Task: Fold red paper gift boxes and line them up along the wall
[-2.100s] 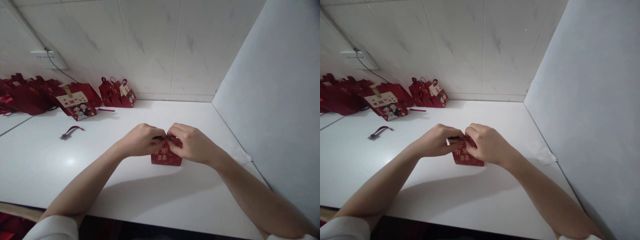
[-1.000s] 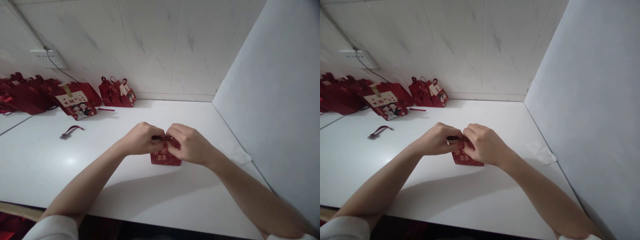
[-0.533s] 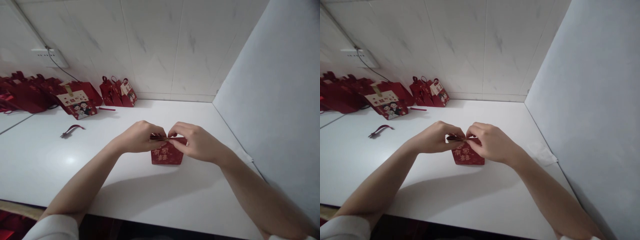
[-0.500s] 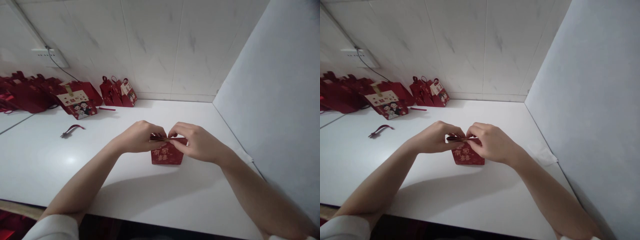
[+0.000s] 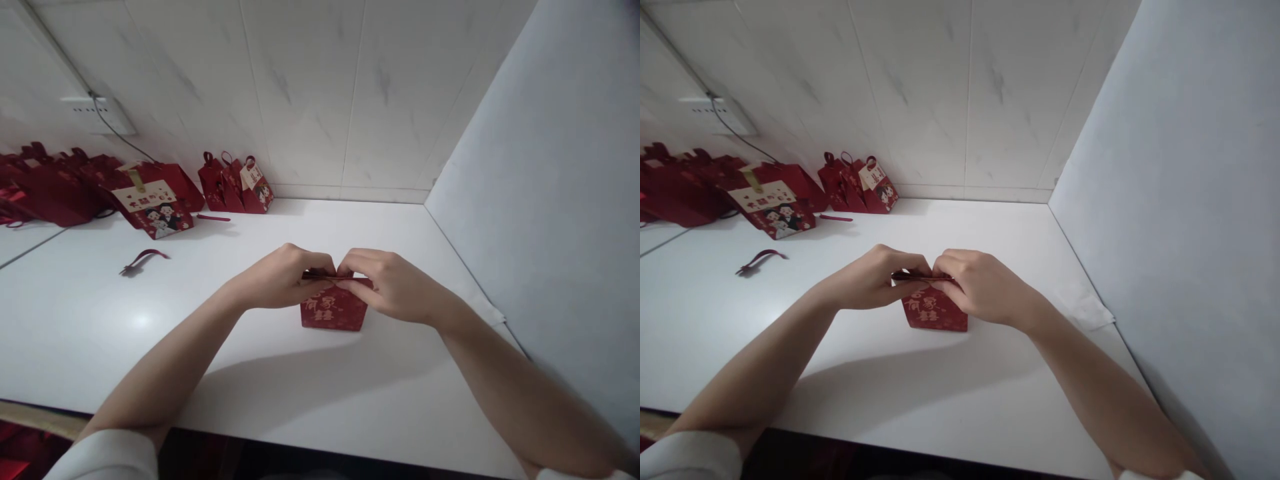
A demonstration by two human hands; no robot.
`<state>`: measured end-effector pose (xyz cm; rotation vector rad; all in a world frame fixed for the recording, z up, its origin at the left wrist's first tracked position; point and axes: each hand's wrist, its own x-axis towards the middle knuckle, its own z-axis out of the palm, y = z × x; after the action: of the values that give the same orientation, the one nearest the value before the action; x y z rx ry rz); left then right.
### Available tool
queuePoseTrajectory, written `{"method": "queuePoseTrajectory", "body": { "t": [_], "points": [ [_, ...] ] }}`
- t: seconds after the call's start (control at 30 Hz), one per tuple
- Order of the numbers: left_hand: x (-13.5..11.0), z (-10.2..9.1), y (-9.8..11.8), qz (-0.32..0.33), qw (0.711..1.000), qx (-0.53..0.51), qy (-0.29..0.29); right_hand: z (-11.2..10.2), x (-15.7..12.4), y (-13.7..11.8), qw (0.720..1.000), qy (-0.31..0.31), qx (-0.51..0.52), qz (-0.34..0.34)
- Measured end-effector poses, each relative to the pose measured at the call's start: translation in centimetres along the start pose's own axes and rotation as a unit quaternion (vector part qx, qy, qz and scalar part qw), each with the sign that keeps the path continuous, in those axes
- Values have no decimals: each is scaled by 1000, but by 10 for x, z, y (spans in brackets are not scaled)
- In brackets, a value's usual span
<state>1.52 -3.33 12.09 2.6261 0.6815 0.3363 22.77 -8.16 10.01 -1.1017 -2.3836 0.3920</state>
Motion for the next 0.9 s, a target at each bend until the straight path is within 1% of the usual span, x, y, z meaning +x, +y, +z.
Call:
{"method": "queuePoseTrajectory", "body": {
  "t": [0.1, 0.23, 0.3, 0.43, 0.6, 0.73, 0.9],
  "points": [
    [0, -1, -3, 25, 1000, 11, -2, 0, 1, 1, 1000, 1, -4, -21],
    [-2, -3, -4, 70, 997, 30, -11, -1, 0, -1, 999, -25, 3, -38],
    [-2, -4, -3, 76, 996, 34, -18, -2, 0, -3, 999, -35, -2, -38],
    [-2, -8, 0, 56, 997, 33, -36, -4, 0, -5, 999, -42, -25, -24],
    [-5, -14, 1, 20, 998, 16, -60, -8, -3, -5, 999, -52, -6, 12],
    [-7, -16, 0, 13, 998, 2, -61, -11, -6, -4, 998, -54, -16, 20],
    [-6, -15, 1, -3, 999, 13, -51, -10, -5, -3, 998, -55, -30, 21]
  ]
}}
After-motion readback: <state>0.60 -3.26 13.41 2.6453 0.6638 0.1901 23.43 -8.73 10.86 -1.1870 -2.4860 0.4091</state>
